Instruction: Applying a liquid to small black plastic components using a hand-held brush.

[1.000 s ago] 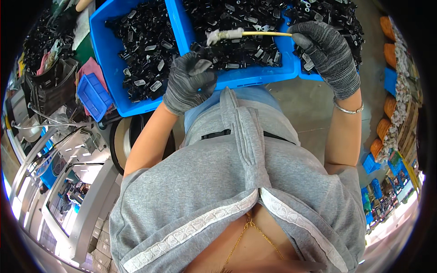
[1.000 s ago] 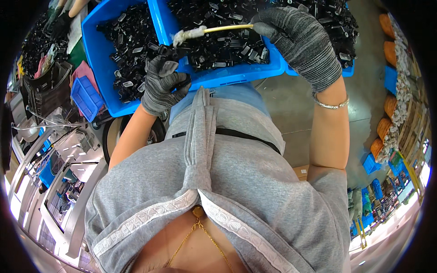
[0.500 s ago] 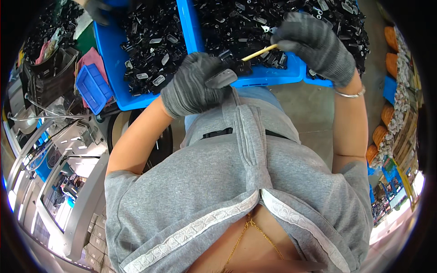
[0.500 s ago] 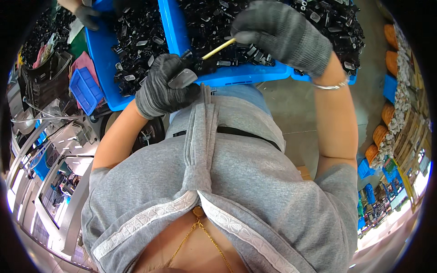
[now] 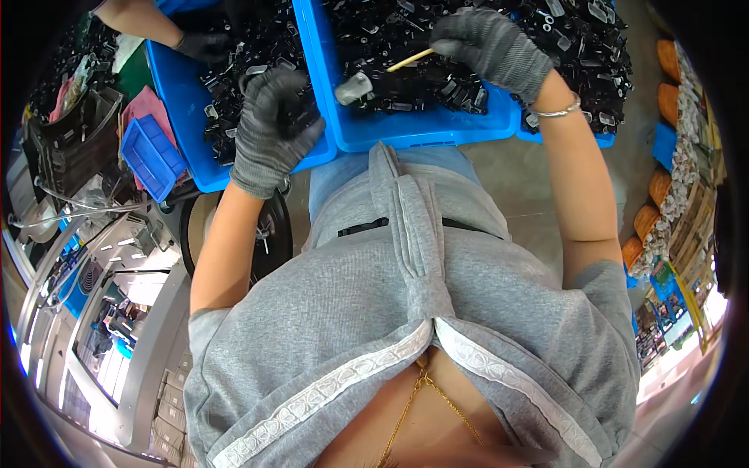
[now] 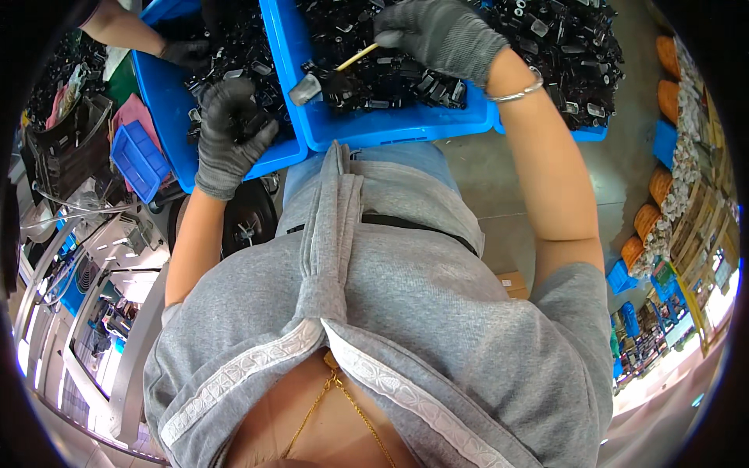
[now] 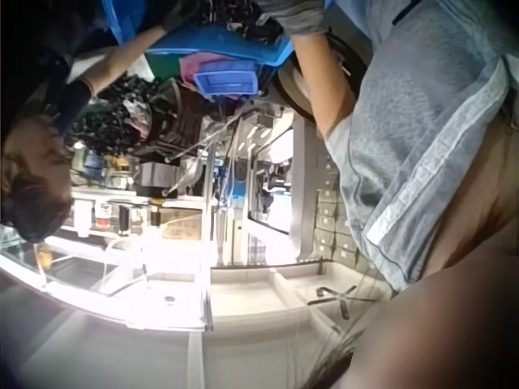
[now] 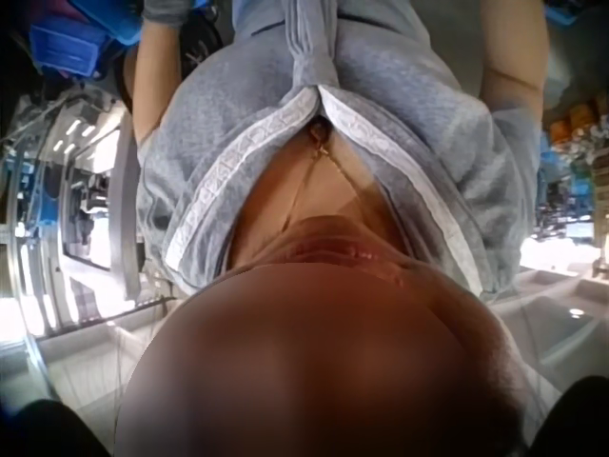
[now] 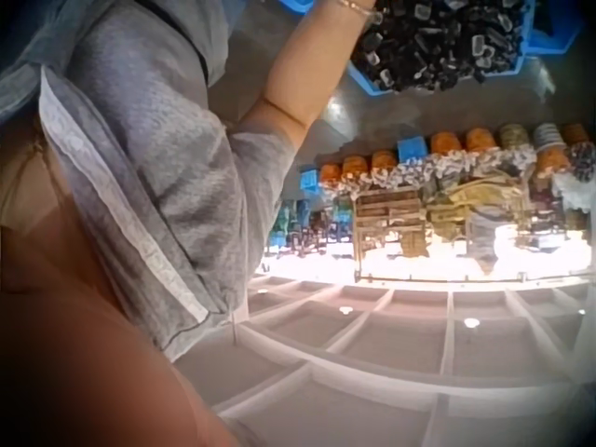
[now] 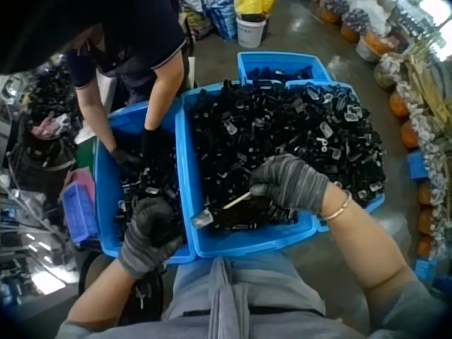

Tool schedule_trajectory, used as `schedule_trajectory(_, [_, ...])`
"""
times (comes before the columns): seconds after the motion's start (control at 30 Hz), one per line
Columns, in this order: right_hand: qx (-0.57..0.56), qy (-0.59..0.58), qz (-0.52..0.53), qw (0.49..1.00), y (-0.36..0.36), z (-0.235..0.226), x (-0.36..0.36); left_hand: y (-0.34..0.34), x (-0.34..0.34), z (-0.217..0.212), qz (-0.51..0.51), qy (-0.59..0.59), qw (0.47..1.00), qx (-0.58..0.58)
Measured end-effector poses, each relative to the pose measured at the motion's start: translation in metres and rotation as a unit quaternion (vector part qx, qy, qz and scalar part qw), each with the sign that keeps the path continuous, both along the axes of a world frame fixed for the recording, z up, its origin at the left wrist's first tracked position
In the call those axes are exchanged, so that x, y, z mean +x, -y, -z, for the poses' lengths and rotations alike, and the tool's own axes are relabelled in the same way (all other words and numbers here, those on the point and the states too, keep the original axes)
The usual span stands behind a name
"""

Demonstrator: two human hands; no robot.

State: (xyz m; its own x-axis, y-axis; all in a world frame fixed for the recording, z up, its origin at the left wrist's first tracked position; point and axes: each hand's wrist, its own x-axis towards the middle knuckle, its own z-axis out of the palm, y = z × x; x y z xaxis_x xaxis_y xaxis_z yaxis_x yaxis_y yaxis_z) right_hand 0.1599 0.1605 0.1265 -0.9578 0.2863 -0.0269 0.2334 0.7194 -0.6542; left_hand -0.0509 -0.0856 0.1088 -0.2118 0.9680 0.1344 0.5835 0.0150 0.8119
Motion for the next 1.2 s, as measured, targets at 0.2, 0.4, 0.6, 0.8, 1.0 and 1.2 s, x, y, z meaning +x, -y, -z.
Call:
schedule_trajectory(0.2, [0.120, 0.094, -0.134, 0.979, 0.058, 0.029, -0.061, -0.017, -0.007, 0.004, 0.098, -0.012, 0.917, -0.387])
schedule_trajectory(0.4, [0.169, 0.086, -0.147, 0.971, 0.120, 0.045, -0.100, 0.008, -0.022, 0.049, 0.030, -0.210, 0.841, -0.497])
schedule_trajectory(0.6, [0.200, 0.109, -0.112, 0.967, 0.125, 0.057, -0.101, 0.024, -0.037, 0.075, -0.054, -0.270, 0.805, -0.525])
schedule_trajectory(0.8, [0.157, 0.015, 0.180, 0.971, 0.032, 0.019, 0.010, 0.053, -0.070, 0.104, -0.218, -0.240, 0.904, -0.279])
schedule_trajectory(1.0, [-0.045, -0.008, 0.455, 0.889, 0.013, 0.014, 0.128, -0.066, 0.035, 0.102, -0.040, -0.230, 0.970, -0.060])
schedule_trajectory(1.2, [-0.155, 0.038, 0.545, 0.823, 0.046, 0.021, 0.146, -0.142, 0.145, 0.223, 0.126, -0.195, 0.956, -0.178])
